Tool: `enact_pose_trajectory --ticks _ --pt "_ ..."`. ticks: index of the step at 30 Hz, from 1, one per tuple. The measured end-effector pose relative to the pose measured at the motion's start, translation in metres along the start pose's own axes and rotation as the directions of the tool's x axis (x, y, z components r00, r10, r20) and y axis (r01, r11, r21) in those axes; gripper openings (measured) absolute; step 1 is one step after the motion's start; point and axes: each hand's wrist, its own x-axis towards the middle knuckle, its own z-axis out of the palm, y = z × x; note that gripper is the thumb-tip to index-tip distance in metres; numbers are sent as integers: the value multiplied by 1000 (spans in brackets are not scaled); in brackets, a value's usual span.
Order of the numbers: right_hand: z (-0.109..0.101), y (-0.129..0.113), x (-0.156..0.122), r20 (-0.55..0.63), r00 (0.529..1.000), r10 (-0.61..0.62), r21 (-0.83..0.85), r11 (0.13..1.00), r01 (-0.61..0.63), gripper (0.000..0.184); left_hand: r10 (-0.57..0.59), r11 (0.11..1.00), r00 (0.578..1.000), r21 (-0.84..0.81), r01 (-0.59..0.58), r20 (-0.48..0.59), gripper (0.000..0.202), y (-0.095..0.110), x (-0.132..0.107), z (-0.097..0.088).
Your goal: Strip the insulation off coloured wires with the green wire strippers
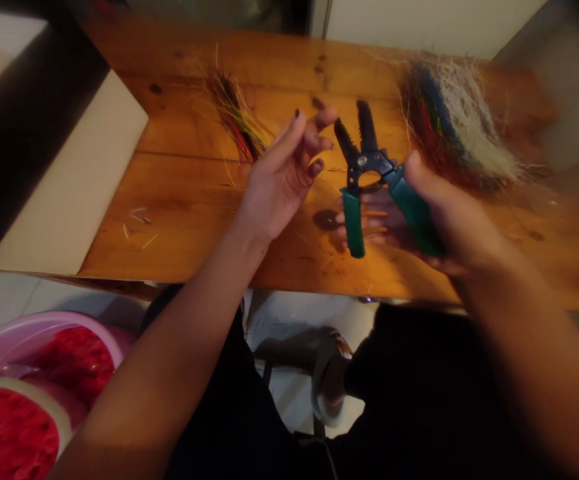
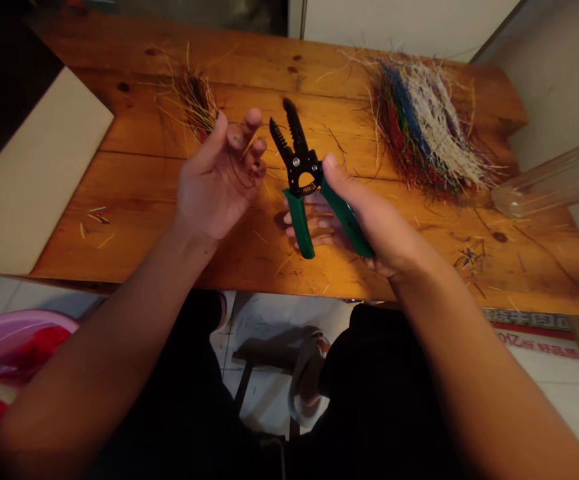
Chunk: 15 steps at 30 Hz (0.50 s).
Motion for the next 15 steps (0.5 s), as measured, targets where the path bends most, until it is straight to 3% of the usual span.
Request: enact_pose_trajectory --ticks 4,11,15 --pt "-1 -1 -1 -18 1000 -11 45 999 12 48 -42 999 999 0 42 4 32 -1 1 1" --pt "2 1 1 6 1000 -30 17 999 30 51 20 999 997 -44 -23 -74 35 3 5 -2" --pt "2 0 3 -45 999 -10 -8 1000 10 53 32 999 999 9 -32 14 33 -6 3 -1"
